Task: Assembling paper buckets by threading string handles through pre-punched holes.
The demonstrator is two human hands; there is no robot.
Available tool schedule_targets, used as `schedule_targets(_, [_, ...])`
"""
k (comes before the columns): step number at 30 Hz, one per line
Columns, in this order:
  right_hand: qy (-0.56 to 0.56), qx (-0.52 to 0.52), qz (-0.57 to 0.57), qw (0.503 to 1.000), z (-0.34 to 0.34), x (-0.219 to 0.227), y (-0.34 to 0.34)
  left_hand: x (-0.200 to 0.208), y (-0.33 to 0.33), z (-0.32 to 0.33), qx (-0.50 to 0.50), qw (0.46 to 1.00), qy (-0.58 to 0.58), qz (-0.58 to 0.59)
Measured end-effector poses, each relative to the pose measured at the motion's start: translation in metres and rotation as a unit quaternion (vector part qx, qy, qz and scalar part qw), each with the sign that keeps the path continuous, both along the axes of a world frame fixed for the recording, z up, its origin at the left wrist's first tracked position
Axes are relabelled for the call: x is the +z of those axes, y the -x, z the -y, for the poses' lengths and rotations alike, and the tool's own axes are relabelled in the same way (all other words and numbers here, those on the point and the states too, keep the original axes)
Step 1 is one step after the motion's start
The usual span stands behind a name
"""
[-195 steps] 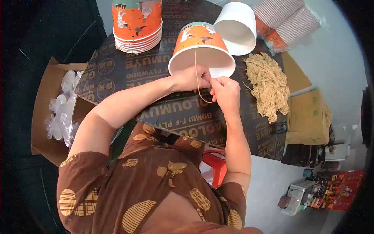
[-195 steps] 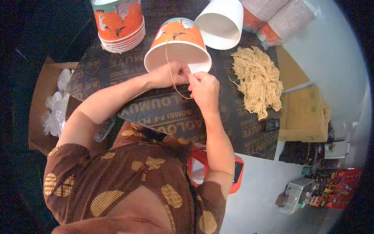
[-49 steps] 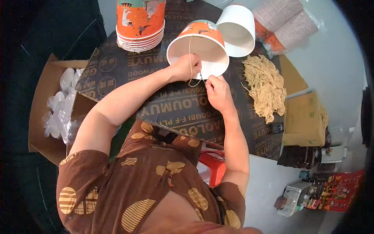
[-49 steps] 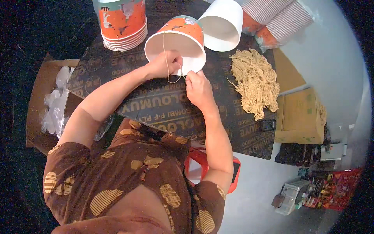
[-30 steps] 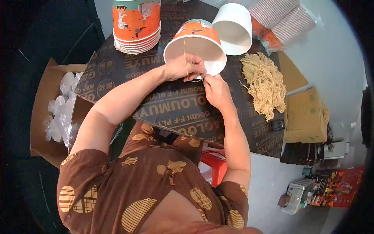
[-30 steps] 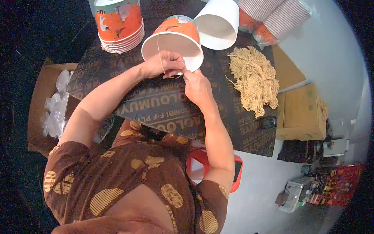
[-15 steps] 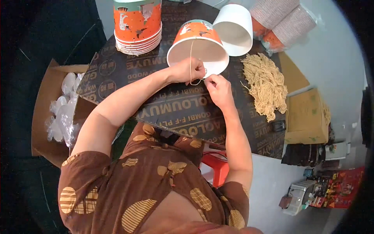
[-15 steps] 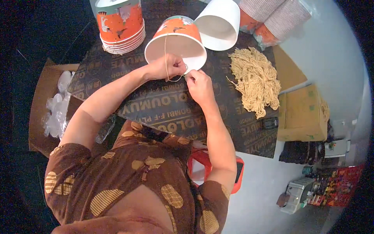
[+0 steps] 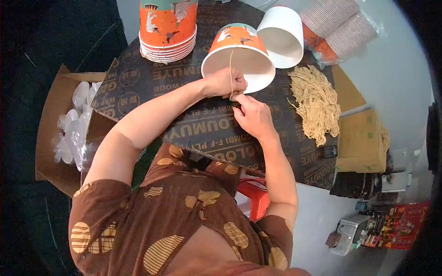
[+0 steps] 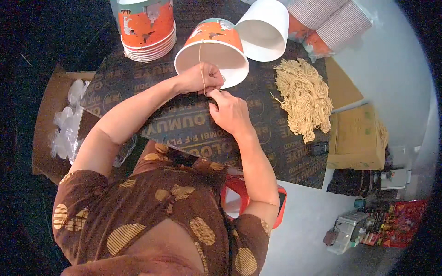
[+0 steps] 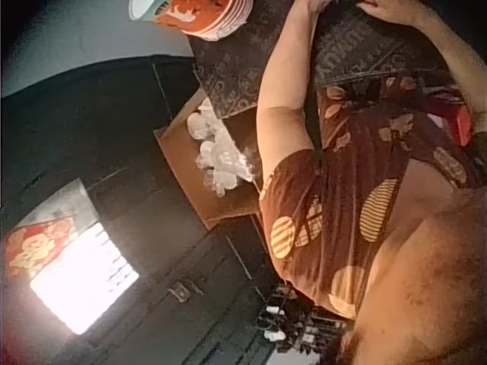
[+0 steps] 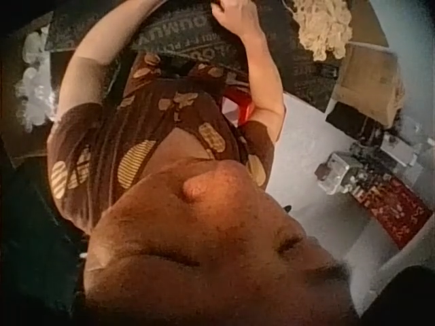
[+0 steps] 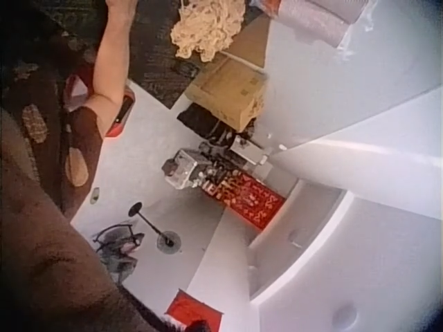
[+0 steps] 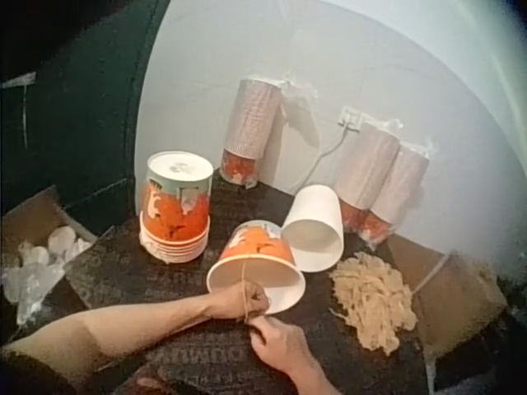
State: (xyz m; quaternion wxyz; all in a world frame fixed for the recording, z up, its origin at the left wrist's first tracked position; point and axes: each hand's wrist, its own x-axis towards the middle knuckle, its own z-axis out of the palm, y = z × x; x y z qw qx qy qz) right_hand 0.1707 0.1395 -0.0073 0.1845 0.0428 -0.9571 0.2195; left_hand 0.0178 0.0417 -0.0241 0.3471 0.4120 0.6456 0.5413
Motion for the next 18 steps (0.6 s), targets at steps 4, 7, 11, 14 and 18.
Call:
schedule_targets(4, [-0.048, 0.024, -0.021, 0.998, -0.004, -0.001, 0.001, -0.004, 0.000, -0.002, 0.019, 1.000, -0.003, -0.013])
schedule_targets(7, [0.003, 0.094, -0.047, 0.994, -0.013, 0.003, 0.001, 0.000, -0.003, -0.002, 0.012, 1.000, -0.009, -0.002])
schedule_targets(11, [0.148, 0.068, 0.090, 0.982, -0.022, 0.017, -0.006, 0.001, -0.001, 0.000, 0.014, 0.999, 0.014, -0.033])
schedule_targets(14, [0.086, 0.037, 0.026, 0.995, -0.031, 0.012, -0.006, 0.005, -0.005, 0.001, 0.030, 0.999, 0.032, -0.015])
schedule_targets(18, [-0.078, -0.057, -0.017, 0.995, -0.030, 0.008, -0.007, 0.006, -0.008, 0.002, 0.031, 0.999, 0.016, -0.029])
